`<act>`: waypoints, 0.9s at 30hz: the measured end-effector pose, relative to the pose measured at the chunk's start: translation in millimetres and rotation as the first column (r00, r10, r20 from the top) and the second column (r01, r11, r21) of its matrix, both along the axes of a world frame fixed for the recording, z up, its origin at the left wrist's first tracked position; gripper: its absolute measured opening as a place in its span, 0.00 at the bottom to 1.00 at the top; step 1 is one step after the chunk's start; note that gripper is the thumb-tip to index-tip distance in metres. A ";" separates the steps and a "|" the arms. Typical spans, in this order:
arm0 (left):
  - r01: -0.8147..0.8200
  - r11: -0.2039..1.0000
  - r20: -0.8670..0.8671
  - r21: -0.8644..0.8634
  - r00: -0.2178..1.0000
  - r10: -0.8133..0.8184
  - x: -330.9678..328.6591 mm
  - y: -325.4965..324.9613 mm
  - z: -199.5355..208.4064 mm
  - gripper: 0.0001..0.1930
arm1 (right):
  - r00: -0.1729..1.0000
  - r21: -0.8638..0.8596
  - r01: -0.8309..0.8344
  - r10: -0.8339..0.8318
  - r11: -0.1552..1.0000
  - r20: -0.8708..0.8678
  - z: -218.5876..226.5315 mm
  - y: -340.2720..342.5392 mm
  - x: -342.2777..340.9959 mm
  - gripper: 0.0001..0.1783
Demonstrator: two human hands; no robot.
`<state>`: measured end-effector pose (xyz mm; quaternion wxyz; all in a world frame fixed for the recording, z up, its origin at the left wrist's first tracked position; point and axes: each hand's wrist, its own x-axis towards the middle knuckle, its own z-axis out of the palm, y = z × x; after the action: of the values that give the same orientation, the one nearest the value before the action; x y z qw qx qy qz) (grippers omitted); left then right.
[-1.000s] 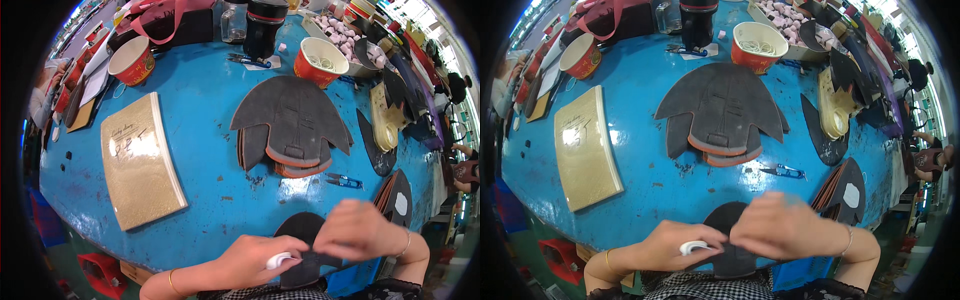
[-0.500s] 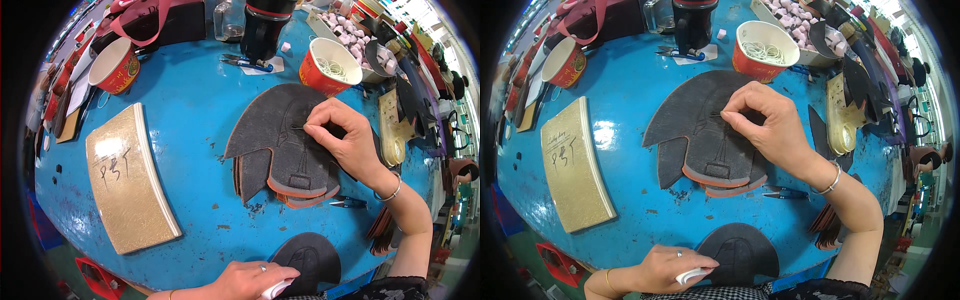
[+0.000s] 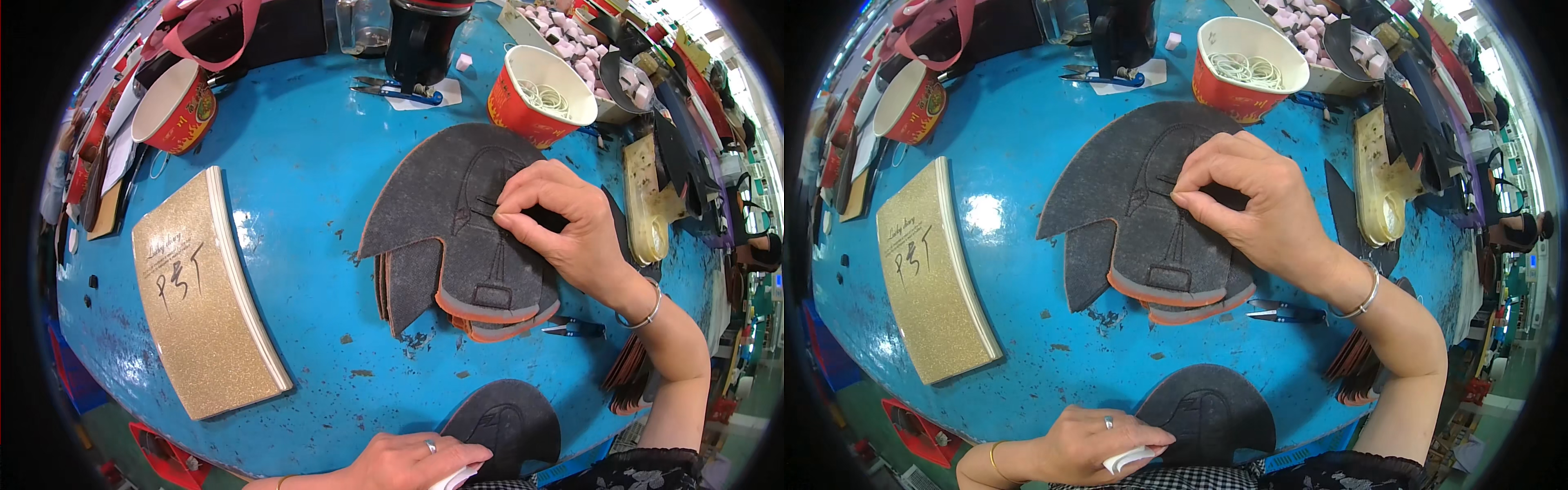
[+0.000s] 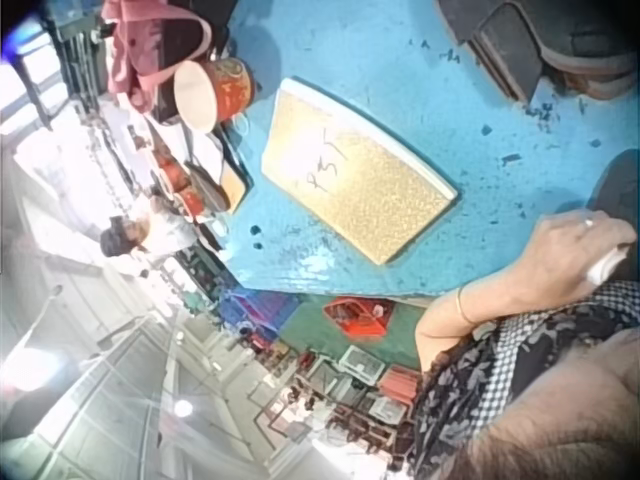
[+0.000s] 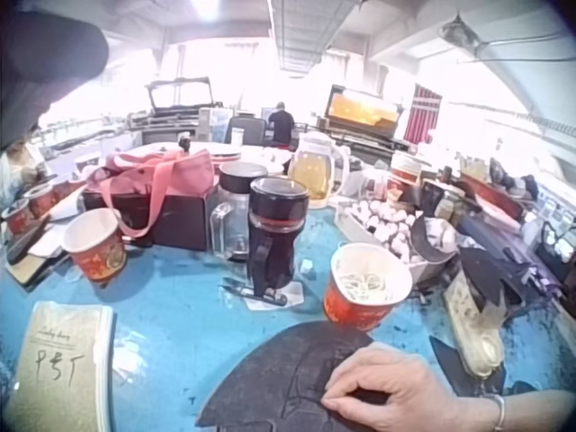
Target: The person takes shoe upper pieces from a stack, peels the backing from adhesive patches by hand, and attaches the patches onto the shoe upper pieces.
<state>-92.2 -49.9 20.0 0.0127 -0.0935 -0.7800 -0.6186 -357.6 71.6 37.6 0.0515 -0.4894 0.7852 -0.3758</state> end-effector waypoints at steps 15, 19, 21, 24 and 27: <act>0.067 0.997 0.096 0.043 0.993 -0.071 4.6 -3.7 6.2 0.14 | 0.752 0.282 -0.148 0.293 0.948 -0.591 19.4 -3.5 14.5 0.10; 0.065 0.998 0.083 0.015 0.994 -0.066 -3.8 -0.1 11.2 0.12 | 0.809 0.314 -0.142 0.293 0.939 -0.509 22.7 8.8 15.2 0.14; 0.046 0.999 0.065 -0.022 0.997 -0.045 -5.2 1.0 13.3 0.12 | 0.940 0.206 -0.191 0.239 0.960 -0.245 16.1 22.0 2.3 0.16; -0.018 1.000 0.063 -0.024 0.998 0.020 1.1 2.6 10.9 0.11 | 0.980 0.031 -0.021 0.015 0.999 0.199 32.7 54.6 1.8 0.16; -0.067 0.997 0.122 -0.025 0.990 0.070 2.0 5.1 8.3 0.09 | 0.969 0.158 0.170 -0.194 0.973 0.152 50.6 129.9 14.1 0.18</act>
<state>-90.2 -44.8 28.3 -0.0152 -0.0284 -0.7886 -0.6140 -343.5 201.4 88.3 0.1172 -0.3769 0.8448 -0.3612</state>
